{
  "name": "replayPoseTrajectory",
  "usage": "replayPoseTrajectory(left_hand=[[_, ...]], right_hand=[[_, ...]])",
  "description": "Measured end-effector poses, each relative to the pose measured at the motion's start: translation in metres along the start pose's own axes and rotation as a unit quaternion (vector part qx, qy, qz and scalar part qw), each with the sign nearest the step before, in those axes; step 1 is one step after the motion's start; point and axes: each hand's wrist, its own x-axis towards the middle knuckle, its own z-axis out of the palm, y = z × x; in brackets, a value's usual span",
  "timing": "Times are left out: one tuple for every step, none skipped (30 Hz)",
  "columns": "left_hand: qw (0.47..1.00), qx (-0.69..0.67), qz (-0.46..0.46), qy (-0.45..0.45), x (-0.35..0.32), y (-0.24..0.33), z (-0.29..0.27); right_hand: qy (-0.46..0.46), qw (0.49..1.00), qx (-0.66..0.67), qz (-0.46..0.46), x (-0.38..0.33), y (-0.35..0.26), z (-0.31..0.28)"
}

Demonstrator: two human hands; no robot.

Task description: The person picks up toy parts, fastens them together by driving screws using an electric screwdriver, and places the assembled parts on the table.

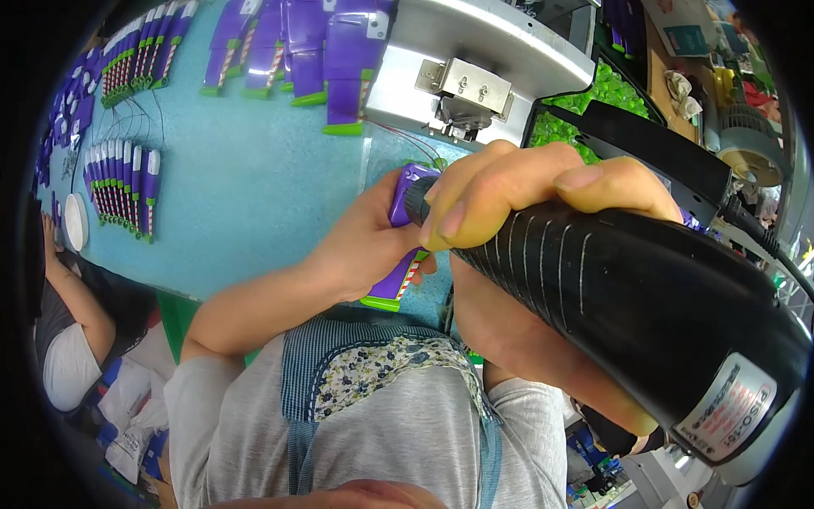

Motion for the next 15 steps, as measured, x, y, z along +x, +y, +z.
replayPoseTrajectory(left_hand=[[1.0, 0.001, 0.0, 0.0, 0.0, 0.0, -0.001], [1.0, -0.007, 0.006, -0.017, 0.001, -0.001, -0.004], [0.999, -0.013, 0.012, -0.035, 0.001, 0.0, -0.004], [0.999, -0.01, 0.012, -0.035, 0.001, 0.003, -0.005], [0.999, 0.017, 0.003, -0.027, -0.001, 0.009, -0.004], [0.999, 0.035, -0.004, -0.007, -0.005, 0.009, -0.009], [0.999, 0.042, -0.003, -0.007, -0.009, 0.013, -0.008], [0.998, 0.05, -0.011, -0.022, -0.013, 0.018, -0.008], [0.998, 0.057, -0.015, -0.033, -0.018, 0.022, -0.013], [0.996, 0.082, 0.006, -0.024, -0.023, 0.027, -0.015], [0.996, 0.091, 0.01, -0.016, -0.027, 0.033, -0.021], [0.978, 0.176, 0.106, 0.018, -0.029, 0.041, -0.027], [0.943, 0.261, 0.199, 0.05, -0.032, 0.053, -0.033], [0.944, 0.259, 0.174, 0.108, -0.032, 0.071, -0.04], [0.914, 0.292, 0.228, 0.164, -0.026, 0.082, -0.052]], right_hand=[[0.001, 1.0, 0.0, 0.003, 0.001, 0.0, 0.0], [0.002, 1.0, 0.0, 0.005, 0.003, 0.0, 0.001], [0.004, 1.0, -0.001, 0.006, 0.004, -0.002, 0.0], [0.006, 1.0, -0.002, 0.007, 0.007, -0.003, 0.001], [0.009, 1.0, 0.008, 0.012, 0.014, -0.006, 0.0], [0.006, 0.999, 0.027, 0.025, 0.022, -0.003, 0.001], [-0.034, 0.998, -0.045, -0.018, 0.032, -0.009, -0.012], [-0.016, 0.998, -0.045, -0.04, 0.039, -0.011, -0.019], [-0.001, 0.997, -0.04, -0.062, 0.046, -0.005, -0.023], [-0.016, 0.997, 0.058, -0.043, 0.049, 0.004, -0.032], [0.016, 0.997, 0.072, -0.026, 0.045, 0.006, -0.034], [0.046, 0.995, 0.088, -0.009, 0.042, 0.005, -0.032], [0.031, 0.998, 0.059, -0.018, 0.038, 0.002, -0.029], [-0.001, 0.999, 0.015, -0.036, 0.036, 0.003, -0.031], [-0.001, 0.999, 0.02, -0.026, 0.032, 0.003, -0.029]])
